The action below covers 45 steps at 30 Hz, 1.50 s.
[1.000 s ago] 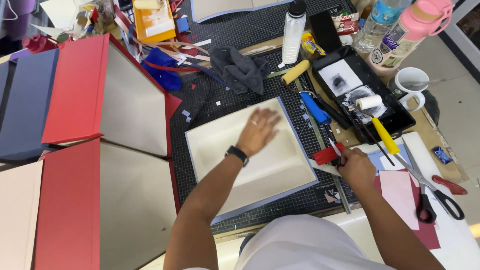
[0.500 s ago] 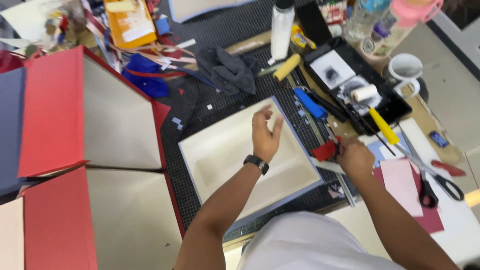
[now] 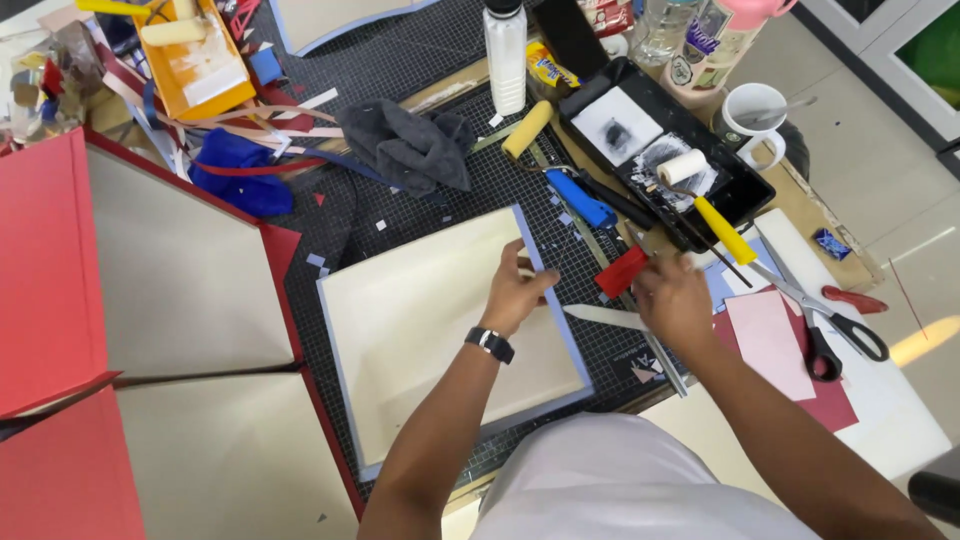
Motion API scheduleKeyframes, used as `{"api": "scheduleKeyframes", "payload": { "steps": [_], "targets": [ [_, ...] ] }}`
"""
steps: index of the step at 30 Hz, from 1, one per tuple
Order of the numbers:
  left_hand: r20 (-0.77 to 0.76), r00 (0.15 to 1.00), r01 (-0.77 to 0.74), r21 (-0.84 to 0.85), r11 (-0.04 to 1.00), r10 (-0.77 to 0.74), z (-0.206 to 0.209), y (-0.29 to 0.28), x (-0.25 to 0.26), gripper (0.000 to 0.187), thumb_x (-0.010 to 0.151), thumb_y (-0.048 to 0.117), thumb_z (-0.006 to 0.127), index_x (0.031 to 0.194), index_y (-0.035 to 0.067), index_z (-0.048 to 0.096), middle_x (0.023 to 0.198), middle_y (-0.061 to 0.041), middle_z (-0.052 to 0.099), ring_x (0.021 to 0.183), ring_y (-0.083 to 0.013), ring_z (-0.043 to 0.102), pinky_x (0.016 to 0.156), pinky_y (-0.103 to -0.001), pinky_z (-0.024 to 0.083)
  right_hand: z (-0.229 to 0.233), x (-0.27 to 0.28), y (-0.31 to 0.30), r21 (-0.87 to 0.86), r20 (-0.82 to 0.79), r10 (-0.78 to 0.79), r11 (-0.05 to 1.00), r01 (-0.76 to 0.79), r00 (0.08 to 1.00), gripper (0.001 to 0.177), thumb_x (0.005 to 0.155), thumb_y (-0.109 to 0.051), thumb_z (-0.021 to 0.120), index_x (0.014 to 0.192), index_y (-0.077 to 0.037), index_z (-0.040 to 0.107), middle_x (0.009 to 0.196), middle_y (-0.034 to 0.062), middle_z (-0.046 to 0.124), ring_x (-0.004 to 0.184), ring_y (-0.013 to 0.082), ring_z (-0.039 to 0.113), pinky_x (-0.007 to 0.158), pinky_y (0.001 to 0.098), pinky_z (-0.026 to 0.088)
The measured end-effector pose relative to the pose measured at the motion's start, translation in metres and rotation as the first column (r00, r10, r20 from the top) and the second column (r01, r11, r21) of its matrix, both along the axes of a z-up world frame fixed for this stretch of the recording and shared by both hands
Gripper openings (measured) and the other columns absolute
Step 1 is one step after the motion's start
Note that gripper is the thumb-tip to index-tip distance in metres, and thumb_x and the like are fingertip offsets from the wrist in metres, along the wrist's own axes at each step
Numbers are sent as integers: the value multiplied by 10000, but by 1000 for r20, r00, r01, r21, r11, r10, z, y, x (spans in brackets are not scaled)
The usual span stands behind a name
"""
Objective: The person is finishing the edges of a cardboard box lid by trimming the covering paper with scissors, applying glue with a small roller, and folding the paper over the edges to create a clean finish.
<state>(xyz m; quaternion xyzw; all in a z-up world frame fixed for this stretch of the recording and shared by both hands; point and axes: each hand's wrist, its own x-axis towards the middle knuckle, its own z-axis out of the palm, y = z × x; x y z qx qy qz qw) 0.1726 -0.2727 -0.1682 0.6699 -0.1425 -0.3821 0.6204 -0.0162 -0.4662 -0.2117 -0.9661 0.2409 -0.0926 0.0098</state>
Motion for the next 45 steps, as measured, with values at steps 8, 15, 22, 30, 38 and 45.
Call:
{"api": "scheduleKeyframes", "payload": {
  "steps": [8,15,22,30,38,45],
  "targets": [
    [-7,999,34,27,999,-34,-8,7,-8,806,817,166,820,1507,11,433,1043,-169,561,869,-282,700,656,-417,678,-89,-47,0,31,-12,105,994,-105,994,342,911,-330,659,1237,-228,688,1057,23,670,1117,266,641,940,423,539],
    [7,998,-68,-3,998,68,-6,-10,6,715,932,230,736,1521,-16,413,966,-148,611,803,-239,705,681,-362,663,20,11,28,514,15,-205,841,168,979,316,1085,-404,518,1328,-224,608,943,198,738,984,437,717,877,579,559],
    [-84,994,-70,-67,995,65,-10,-9,7,753,926,230,772,1538,-6,402,909,-79,598,740,-176,703,661,-308,660,43,107,11,759,-64,-39,647,74,997,502,950,-272,629,1448,-288,564,1245,243,707,1232,452,625,1040,566,485],
    [-134,988,-92,-119,989,76,-48,-11,14,725,910,190,798,1522,30,443,873,-56,599,700,-181,723,637,-296,658,123,136,2,696,23,84,714,-76,996,539,991,-87,536,1455,-345,624,1249,200,708,1152,458,663,949,559,533],
    [-150,986,-91,-100,991,76,-37,-10,12,700,909,193,804,1511,65,471,883,-55,587,715,-189,726,661,-301,657,91,127,6,713,23,165,689,-132,986,520,979,-81,573,1451,-290,636,1285,204,691,1178,436,654,963,533,545],
    [-151,985,-100,-93,991,85,-30,-12,8,724,907,209,810,1516,46,455,866,-46,566,694,-168,708,657,-289,647,22,119,35,758,112,62,641,-126,992,676,1017,-107,524,1616,-389,388,1293,164,635,1245,381,614,1025,498,523]
  ]
}}
